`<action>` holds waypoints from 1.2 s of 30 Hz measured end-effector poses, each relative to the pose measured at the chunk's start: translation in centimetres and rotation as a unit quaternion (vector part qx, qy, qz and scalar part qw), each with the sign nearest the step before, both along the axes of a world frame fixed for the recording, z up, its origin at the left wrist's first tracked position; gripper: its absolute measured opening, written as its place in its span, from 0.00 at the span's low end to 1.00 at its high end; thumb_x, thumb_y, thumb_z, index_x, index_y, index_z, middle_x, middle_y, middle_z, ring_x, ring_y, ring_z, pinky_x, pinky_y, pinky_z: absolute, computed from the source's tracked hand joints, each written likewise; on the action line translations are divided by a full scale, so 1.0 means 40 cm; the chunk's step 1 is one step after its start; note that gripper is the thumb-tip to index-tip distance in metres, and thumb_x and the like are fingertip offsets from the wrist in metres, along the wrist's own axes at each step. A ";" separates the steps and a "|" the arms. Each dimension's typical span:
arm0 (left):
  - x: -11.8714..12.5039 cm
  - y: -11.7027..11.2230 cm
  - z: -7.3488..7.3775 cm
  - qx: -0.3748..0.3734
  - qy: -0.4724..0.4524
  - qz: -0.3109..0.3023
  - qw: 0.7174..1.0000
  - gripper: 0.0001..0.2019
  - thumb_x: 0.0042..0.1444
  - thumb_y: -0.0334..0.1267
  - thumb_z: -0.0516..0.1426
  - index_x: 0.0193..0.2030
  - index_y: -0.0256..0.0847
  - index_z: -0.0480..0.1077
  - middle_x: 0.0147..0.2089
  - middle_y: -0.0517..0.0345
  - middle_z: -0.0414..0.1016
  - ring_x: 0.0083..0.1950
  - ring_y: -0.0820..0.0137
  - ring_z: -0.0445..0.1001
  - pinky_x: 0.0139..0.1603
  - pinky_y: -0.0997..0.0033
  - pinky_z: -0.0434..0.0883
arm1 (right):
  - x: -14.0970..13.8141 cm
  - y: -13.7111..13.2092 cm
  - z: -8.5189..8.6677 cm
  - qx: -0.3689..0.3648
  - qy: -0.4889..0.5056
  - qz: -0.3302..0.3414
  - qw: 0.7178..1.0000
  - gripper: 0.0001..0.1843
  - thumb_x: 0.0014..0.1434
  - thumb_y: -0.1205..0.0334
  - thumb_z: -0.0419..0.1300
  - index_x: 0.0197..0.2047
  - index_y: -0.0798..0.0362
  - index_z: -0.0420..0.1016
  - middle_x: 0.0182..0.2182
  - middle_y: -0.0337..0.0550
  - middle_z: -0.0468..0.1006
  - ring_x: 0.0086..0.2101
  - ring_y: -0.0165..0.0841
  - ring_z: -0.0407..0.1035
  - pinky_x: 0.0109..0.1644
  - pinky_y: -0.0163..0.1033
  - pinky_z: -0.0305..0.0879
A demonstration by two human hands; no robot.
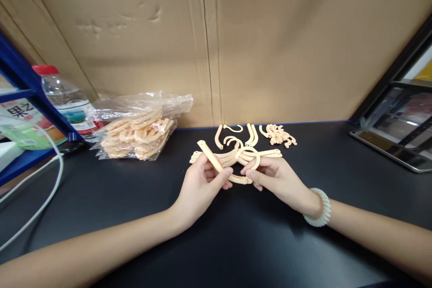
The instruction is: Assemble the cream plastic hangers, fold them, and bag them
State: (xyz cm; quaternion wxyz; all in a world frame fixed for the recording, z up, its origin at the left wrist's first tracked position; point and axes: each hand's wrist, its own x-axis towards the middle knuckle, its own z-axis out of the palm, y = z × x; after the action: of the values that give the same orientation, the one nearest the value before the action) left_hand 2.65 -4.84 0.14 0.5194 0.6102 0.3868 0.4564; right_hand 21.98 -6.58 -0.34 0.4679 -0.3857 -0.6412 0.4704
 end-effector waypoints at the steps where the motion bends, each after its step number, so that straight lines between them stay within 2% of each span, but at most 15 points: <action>1: 0.003 -0.004 0.002 -0.007 -0.006 -0.001 1.000 0.12 0.53 0.37 0.63 0.41 0.36 0.66 0.35 0.56 0.78 0.27 0.74 0.76 0.29 0.74 0.76 | 0.000 -0.002 0.001 0.004 0.000 0.007 1.000 0.12 0.59 0.55 0.63 0.33 0.56 0.77 0.25 0.38 0.70 0.22 0.24 0.61 0.25 0.33 0.62; 6: 0.013 -0.019 0.003 -0.041 -0.040 -0.065 0.996 0.17 0.48 0.32 0.66 0.40 0.40 0.63 0.32 0.61 0.78 0.32 0.71 0.77 0.30 0.74 0.75 | -0.007 -0.009 0.002 -0.001 0.033 0.035 0.999 0.10 0.61 0.57 0.61 0.35 0.55 0.75 0.25 0.38 0.73 0.22 0.25 0.65 0.27 0.33 0.66; 10: 0.013 -0.026 0.002 -0.089 -0.049 -0.098 0.990 0.13 0.48 0.32 0.67 0.33 0.38 0.65 0.30 0.61 0.78 0.32 0.73 0.78 0.36 0.74 0.75 | 0.000 0.003 0.003 -0.012 0.046 0.052 0.998 0.09 0.61 0.58 0.61 0.40 0.54 0.73 0.27 0.40 0.77 0.23 0.26 0.67 0.29 0.35 0.69; 12: 0.012 -0.024 0.004 -0.103 -0.069 -0.085 0.989 0.13 0.48 0.33 0.67 0.31 0.37 0.65 0.29 0.61 0.78 0.32 0.73 0.78 0.39 0.73 0.76 | 0.025 0.025 0.012 0.024 0.021 0.032 0.999 0.10 0.62 0.57 0.59 0.44 0.54 0.72 0.29 0.41 0.79 0.25 0.28 0.70 0.30 0.36 0.70; 14: 0.011 -0.021 0.006 -0.114 -0.085 -0.074 0.987 0.14 0.47 0.33 0.68 0.32 0.38 0.65 0.29 0.62 0.78 0.32 0.72 0.79 0.40 0.71 0.76 | 0.067 0.060 0.025 0.110 -0.052 -0.033 0.992 0.11 0.63 0.57 0.58 0.47 0.53 0.73 0.31 0.43 0.79 0.29 0.32 0.73 0.33 0.39 0.71; 15: 0.010 -0.019 0.006 -0.117 -0.087 -0.074 0.987 0.14 0.47 0.33 0.68 0.32 0.38 0.65 0.30 0.61 0.79 0.32 0.72 0.79 0.41 0.71 0.76 | 0.091 0.082 0.031 0.168 -0.108 -0.076 0.977 0.10 0.64 0.58 0.57 0.45 0.52 0.74 0.32 0.44 0.79 0.32 0.34 0.74 0.37 0.41 0.71; 17: 0.010 -0.017 0.005 -0.117 -0.086 -0.073 0.987 0.13 0.47 0.34 0.68 0.33 0.37 0.67 0.29 0.61 0.79 0.33 0.71 0.80 0.41 0.71 0.75 | 0.138 0.126 0.040 0.277 -0.255 -0.132 0.917 0.09 0.63 0.60 0.57 0.41 0.51 0.77 0.36 0.46 0.80 0.37 0.37 0.73 0.42 0.45 0.69; 19: 0.009 -0.017 0.003 -0.114 -0.087 -0.070 0.987 0.12 0.47 0.34 0.68 0.35 0.37 0.69 0.30 0.61 0.79 0.34 0.70 0.80 0.42 0.71 0.75 | 0.174 0.167 0.041 0.320 -0.361 -0.122 0.867 0.11 0.64 0.63 0.53 0.42 0.50 0.78 0.35 0.47 0.79 0.36 0.39 0.71 0.42 0.47 0.68; 21: 0.009 -0.018 0.003 -0.110 -0.091 -0.068 0.987 0.12 0.46 0.34 0.69 0.35 0.37 0.71 0.30 0.61 0.79 0.34 0.70 0.80 0.43 0.70 0.75 | 0.191 0.195 0.034 0.326 -0.400 -0.086 0.852 0.14 0.64 0.66 0.51 0.44 0.49 0.78 0.36 0.46 0.80 0.38 0.39 0.70 0.45 0.48 0.67; 26: 0.011 -0.019 0.004 -0.111 -0.092 -0.063 0.988 0.12 0.45 0.35 0.69 0.35 0.37 0.73 0.30 0.61 0.79 0.33 0.70 0.80 0.43 0.70 0.76 | 0.186 0.219 0.018 0.326 -0.433 -0.020 0.840 0.14 0.62 0.70 0.53 0.43 0.48 0.79 0.40 0.44 0.80 0.43 0.40 0.69 0.52 0.50 0.63; 31: 0.010 -0.015 0.000 -0.103 -0.091 -0.057 0.989 0.12 0.44 0.35 0.70 0.34 0.37 0.73 0.31 0.61 0.80 0.34 0.70 0.80 0.43 0.71 0.75 | 0.189 0.229 0.010 0.330 -0.451 -0.016 0.829 0.11 0.62 0.70 0.55 0.36 0.51 0.79 0.36 0.47 0.76 0.39 0.39 0.67 0.47 0.48 0.63; 36: 0.006 -0.015 -0.002 -0.105 -0.087 -0.053 0.989 0.12 0.44 0.36 0.70 0.35 0.38 0.75 0.32 0.59 0.80 0.36 0.69 0.80 0.45 0.69 0.75 | 0.191 0.231 -0.001 0.330 -0.446 -0.049 0.830 0.10 0.62 0.67 0.56 0.35 0.51 0.79 0.34 0.46 0.68 0.36 0.38 0.63 0.40 0.45 0.64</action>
State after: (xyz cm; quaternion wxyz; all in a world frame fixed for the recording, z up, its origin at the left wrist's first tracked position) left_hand 2.89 -5.43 0.07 0.6356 0.5302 0.3528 0.4364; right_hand 29.61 2.65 -0.38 0.2526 -0.4070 -0.8777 -0.0164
